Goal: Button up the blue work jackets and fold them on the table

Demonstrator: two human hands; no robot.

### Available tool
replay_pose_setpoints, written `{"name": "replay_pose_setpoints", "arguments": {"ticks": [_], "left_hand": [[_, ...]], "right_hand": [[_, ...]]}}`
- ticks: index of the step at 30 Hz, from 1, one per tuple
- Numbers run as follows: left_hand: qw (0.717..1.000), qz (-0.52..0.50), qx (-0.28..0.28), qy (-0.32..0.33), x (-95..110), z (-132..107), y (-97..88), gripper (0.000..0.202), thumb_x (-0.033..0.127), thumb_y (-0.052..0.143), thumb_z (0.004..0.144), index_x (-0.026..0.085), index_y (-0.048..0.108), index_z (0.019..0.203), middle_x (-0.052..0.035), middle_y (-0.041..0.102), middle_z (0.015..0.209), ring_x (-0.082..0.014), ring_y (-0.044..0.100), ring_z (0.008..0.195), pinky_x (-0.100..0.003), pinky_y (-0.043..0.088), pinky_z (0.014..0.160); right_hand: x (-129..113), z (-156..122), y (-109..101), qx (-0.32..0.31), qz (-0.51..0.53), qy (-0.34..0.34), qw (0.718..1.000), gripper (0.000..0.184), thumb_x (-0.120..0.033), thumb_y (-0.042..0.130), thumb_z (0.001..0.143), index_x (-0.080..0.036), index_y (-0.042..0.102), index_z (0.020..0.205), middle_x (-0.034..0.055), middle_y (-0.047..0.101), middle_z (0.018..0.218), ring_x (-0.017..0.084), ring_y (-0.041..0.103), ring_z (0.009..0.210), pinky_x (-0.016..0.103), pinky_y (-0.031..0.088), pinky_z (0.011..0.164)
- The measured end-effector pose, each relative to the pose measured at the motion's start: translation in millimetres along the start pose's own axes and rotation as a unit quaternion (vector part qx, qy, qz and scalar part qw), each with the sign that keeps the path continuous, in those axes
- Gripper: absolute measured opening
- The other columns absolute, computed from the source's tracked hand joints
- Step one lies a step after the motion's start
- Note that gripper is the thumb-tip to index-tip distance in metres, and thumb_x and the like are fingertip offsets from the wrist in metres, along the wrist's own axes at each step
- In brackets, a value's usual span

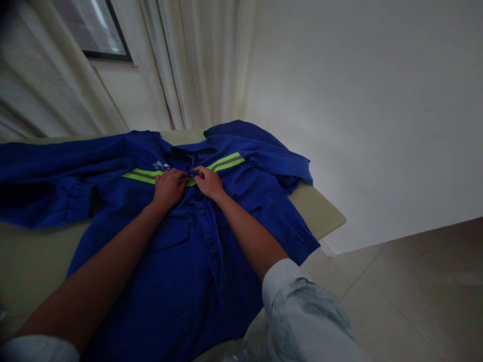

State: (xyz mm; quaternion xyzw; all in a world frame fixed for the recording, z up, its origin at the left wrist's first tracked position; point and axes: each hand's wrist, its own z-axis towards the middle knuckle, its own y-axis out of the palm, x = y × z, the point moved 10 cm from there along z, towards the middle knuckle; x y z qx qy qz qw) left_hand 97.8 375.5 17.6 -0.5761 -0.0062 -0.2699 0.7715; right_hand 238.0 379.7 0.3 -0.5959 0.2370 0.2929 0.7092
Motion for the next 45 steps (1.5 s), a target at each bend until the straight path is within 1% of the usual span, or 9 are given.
{"name": "replay_pose_setpoints", "arguments": {"ticks": [3,7,14,17,22,28,32,38,45], "left_hand": [[1.000,-0.017,0.009,-0.021,-6,2,-1.3,0.029,0.034,0.052,0.100,0.022,0.075,0.112,-0.0137,0.073,0.119,-0.0358,0.063,0.115,-0.050,0.043,0.097],[0.999,-0.031,0.022,-0.037,-11,2,-3.3,0.029,0.036,0.052,0.101,0.022,0.075,0.111,-0.0138,0.074,0.120,-0.0352,0.063,0.116,-0.049,0.043,0.098],[0.998,-0.048,0.036,-0.036,-13,2,-6.1,0.030,0.036,0.053,0.100,0.020,0.077,0.108,-0.0140,0.075,0.117,-0.0347,0.065,0.114,-0.050,0.045,0.100],[0.995,-0.092,0.039,-0.021,-15,5,-4.6,0.027,0.036,0.057,0.097,0.021,0.078,0.105,-0.0113,0.078,0.114,-0.0315,0.067,0.112,-0.047,0.046,0.103],[0.978,-0.205,0.028,-0.010,-20,11,2.3,0.025,0.035,0.061,0.091,0.020,0.079,0.100,-0.0093,0.080,0.107,-0.0269,0.072,0.102,-0.039,0.054,0.097],[0.967,-0.252,0.016,-0.017,-25,13,4.9,0.031,0.037,0.059,0.089,0.019,0.081,0.101,-0.0085,0.082,0.104,-0.0257,0.073,0.097,-0.037,0.057,0.094],[0.959,-0.282,0.004,-0.024,-25,12,5.8,0.035,0.046,0.066,0.087,0.019,0.081,0.102,-0.0083,0.082,0.102,-0.0254,0.074,0.093,-0.036,0.059,0.090],[0.958,-0.285,-0.002,-0.027,-27,13,9.8,0.030,0.039,0.066,0.086,0.018,0.081,0.101,-0.0092,0.082,0.102,-0.0268,0.076,0.095,-0.037,0.059,0.090],[0.954,-0.299,-0.009,-0.039,-32,16,16.1,0.029,0.037,0.066,0.085,0.018,0.081,0.102,-0.0083,0.083,0.103,-0.0258,0.076,0.096,-0.037,0.059,0.093]], "right_hand": [[-10,-6,3,0.002,-0.019,-0.047,0.999,0.041,-0.019,0.053,0.092,-0.023,0.073,0.127,0.0020,0.073,0.105,0.018,0.067,0.095,0.030,0.053,0.092],[-20,-11,1,0.015,-0.058,-0.066,0.996,0.039,-0.018,0.050,0.095,-0.022,0.074,0.125,0.0059,0.068,0.123,0.019,0.064,0.108,0.031,0.051,0.098],[-27,-12,1,0.004,-0.031,-0.108,0.994,0.033,-0.021,0.051,0.099,-0.019,0.075,0.122,0.0059,0.074,0.120,0.018,0.066,0.113,0.030,0.048,0.102],[-21,-7,-2,0.011,0.027,-0.097,0.995,0.031,-0.025,0.047,0.103,-0.019,0.075,0.114,0.0042,0.077,0.108,0.017,0.069,0.102,0.029,0.050,0.095],[-12,-2,1,0.010,0.056,-0.075,0.996,0.024,-0.024,0.057,0.095,-0.017,0.071,0.114,0.0001,0.072,0.089,0.015,0.065,0.080,0.026,0.050,0.078],[-31,-16,-9,0.050,-0.045,-0.113,0.991,0.022,-0.026,0.052,0.101,-0.020,0.070,0.113,0.0052,0.067,0.113,0.017,0.065,0.098,0.028,0.050,0.088],[-42,-23,-9,0.036,-0.125,-0.114,0.985,0.028,-0.030,0.046,0.107,-0.023,0.069,0.120,0.0064,0.064,0.123,0.020,0.064,0.104,0.029,0.050,0.087],[-46,-24,-6,0.022,-0.185,-0.099,0.977,0.029,-0.034,0.045,0.109,-0.025,0.069,0.122,0.0061,0.064,0.126,0.021,0.065,0.102,0.030,0.050,0.081],[-46,-25,-5,0.017,-0.192,-0.091,0.977,0.029,-0.035,0.045,0.109,-0.026,0.069,0.123,0.0061,0.064,0.125,0.021,0.065,0.104,0.030,0.050,0.081]]}}
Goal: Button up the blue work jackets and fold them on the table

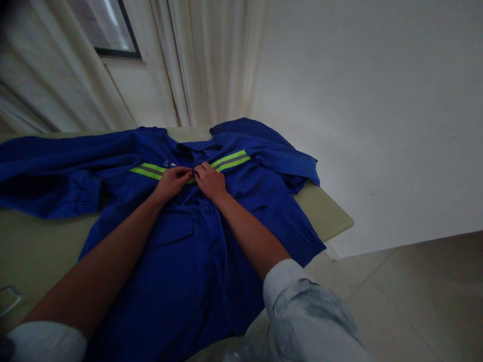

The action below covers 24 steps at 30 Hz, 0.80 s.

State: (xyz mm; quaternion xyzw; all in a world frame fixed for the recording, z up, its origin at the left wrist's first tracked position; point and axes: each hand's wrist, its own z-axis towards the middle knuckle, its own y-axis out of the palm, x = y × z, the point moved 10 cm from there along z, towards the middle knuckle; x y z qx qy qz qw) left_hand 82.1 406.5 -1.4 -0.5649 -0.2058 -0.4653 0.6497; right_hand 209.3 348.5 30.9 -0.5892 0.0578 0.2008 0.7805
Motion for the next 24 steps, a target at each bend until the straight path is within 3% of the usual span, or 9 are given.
{"name": "replay_pose_setpoints", "arguments": {"ticks": [13,24], "left_hand": [[1.000,-0.012,0.002,-0.009,2.0,-0.5,-2.2,0.027,0.032,0.066,0.085,0.016,0.081,0.100,-0.0088,0.082,0.101,-0.0259,0.076,0.093,-0.037,0.059,0.093],[1.000,-0.012,0.011,-0.003,-2.9,3.1,-0.9,0.028,0.037,0.068,0.084,0.017,0.080,0.098,-0.0094,0.082,0.101,-0.0263,0.075,0.095,-0.037,0.059,0.094]], "right_hand": [[1.6,0.6,1.0,0.014,0.022,-0.010,1.000,0.028,-0.035,0.047,0.108,-0.026,0.069,0.123,0.0056,0.064,0.124,0.021,0.064,0.103,0.029,0.049,0.081],[2.2,1.0,-2.7,0.045,0.042,-0.026,0.998,0.026,-0.031,0.046,0.110,-0.025,0.071,0.112,0.0038,0.066,0.121,0.019,0.064,0.104,0.028,0.048,0.084]]}}
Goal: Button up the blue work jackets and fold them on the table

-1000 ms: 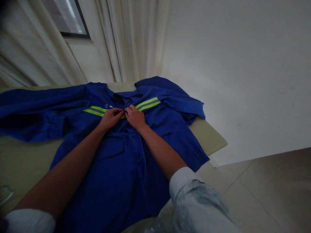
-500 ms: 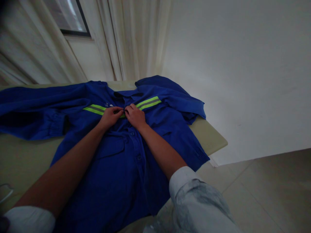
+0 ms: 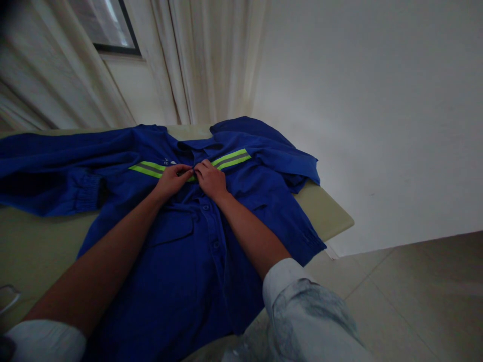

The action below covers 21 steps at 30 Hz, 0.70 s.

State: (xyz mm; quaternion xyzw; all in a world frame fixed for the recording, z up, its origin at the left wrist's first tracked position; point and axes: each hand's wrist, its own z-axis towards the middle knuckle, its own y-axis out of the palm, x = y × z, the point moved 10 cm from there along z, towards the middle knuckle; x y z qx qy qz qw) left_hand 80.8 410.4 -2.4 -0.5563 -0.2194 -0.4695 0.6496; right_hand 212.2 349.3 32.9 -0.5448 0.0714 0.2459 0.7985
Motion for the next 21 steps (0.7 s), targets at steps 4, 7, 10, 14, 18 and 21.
{"name": "replay_pose_setpoints", "arguments": {"ticks": [4,7,10,14,18,21], "left_hand": [[1.000,-0.012,0.003,-0.005,1,-2,-1.0,0.028,0.037,0.069,0.082,0.016,0.080,0.096,-0.0099,0.082,0.099,-0.0263,0.075,0.093,-0.037,0.059,0.092],[1.000,-0.029,0.003,-0.009,1,-2,-1.9,0.028,0.038,0.070,0.081,0.016,0.080,0.095,-0.0090,0.082,0.097,-0.0257,0.074,0.090,-0.036,0.059,0.089],[0.999,-0.041,0.008,-0.010,0,-2,-3.9,0.027,0.037,0.071,0.079,0.016,0.080,0.093,-0.0083,0.082,0.096,-0.0250,0.073,0.088,-0.036,0.058,0.089],[0.997,-0.077,0.009,-0.020,-3,-2,-4.4,0.029,0.038,0.071,0.078,0.015,0.080,0.094,-0.0084,0.082,0.094,-0.0241,0.072,0.087,-0.035,0.058,0.087],[0.993,-0.110,0.008,-0.032,-8,-1,-2.3,0.030,0.039,0.072,0.076,0.014,0.079,0.093,-0.0088,0.080,0.093,-0.0232,0.072,0.086,-0.034,0.057,0.085],[0.993,-0.113,0.001,-0.032,-10,0,0.4,0.029,0.039,0.072,0.076,0.015,0.078,0.091,-0.0082,0.080,0.091,-0.0230,0.071,0.085,-0.035,0.056,0.084]], "right_hand": [[0,1,0,0.013,0.014,-0.010,1.000,0.024,-0.029,0.049,0.110,-0.024,0.072,0.108,0.0040,0.066,0.117,0.019,0.064,0.102,0.028,0.048,0.083],[-1,1,0,0.014,0.016,-0.012,1.000,0.022,-0.028,0.050,0.109,-0.024,0.072,0.107,0.0040,0.066,0.116,0.019,0.064,0.101,0.028,0.047,0.080],[-1,1,0,0.015,0.019,-0.017,1.000,0.023,-0.028,0.049,0.110,-0.025,0.071,0.108,0.0040,0.065,0.116,0.019,0.064,0.099,0.028,0.047,0.079],[-2,2,0,0.020,0.035,-0.032,0.999,0.025,-0.030,0.046,0.111,-0.026,0.071,0.111,0.0042,0.063,0.117,0.019,0.063,0.098,0.028,0.047,0.079],[-4,1,2,0.022,0.037,-0.050,0.998,0.024,-0.030,0.047,0.110,-0.026,0.070,0.112,0.0046,0.063,0.115,0.019,0.064,0.097,0.028,0.048,0.078],[-6,0,2,0.025,0.033,-0.060,0.997,0.018,-0.029,0.054,0.106,-0.024,0.071,0.113,0.0053,0.064,0.114,0.020,0.064,0.097,0.029,0.049,0.080]]}}
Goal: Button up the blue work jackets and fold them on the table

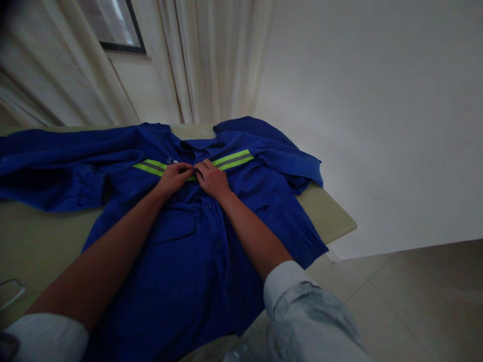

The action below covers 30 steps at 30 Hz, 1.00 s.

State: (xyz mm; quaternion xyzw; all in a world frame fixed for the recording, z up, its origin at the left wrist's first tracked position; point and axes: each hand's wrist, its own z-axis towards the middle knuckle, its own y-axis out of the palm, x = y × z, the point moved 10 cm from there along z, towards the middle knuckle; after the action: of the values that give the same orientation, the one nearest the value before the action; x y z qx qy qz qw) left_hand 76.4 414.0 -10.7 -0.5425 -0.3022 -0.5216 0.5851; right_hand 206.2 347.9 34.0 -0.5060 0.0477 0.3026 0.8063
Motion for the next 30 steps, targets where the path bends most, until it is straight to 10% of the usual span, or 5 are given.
{"name": "replay_pose_setpoints", "arguments": {"ticks": [30], "left_hand": [[0.998,-0.043,0.012,-0.042,-1.3,-2.0,-0.2,0.025,0.039,0.071,0.074,0.018,0.077,0.087,-0.0054,0.076,0.086,-0.0218,0.066,0.082,-0.031,0.053,0.075]], "right_hand": [[-5.7,0.1,-0.1,-0.013,-0.043,-0.005,0.999,0.026,-0.027,0.046,0.109,-0.025,0.072,0.110,0.0070,0.063,0.117,0.021,0.062,0.097,0.029,0.046,0.074]]}}
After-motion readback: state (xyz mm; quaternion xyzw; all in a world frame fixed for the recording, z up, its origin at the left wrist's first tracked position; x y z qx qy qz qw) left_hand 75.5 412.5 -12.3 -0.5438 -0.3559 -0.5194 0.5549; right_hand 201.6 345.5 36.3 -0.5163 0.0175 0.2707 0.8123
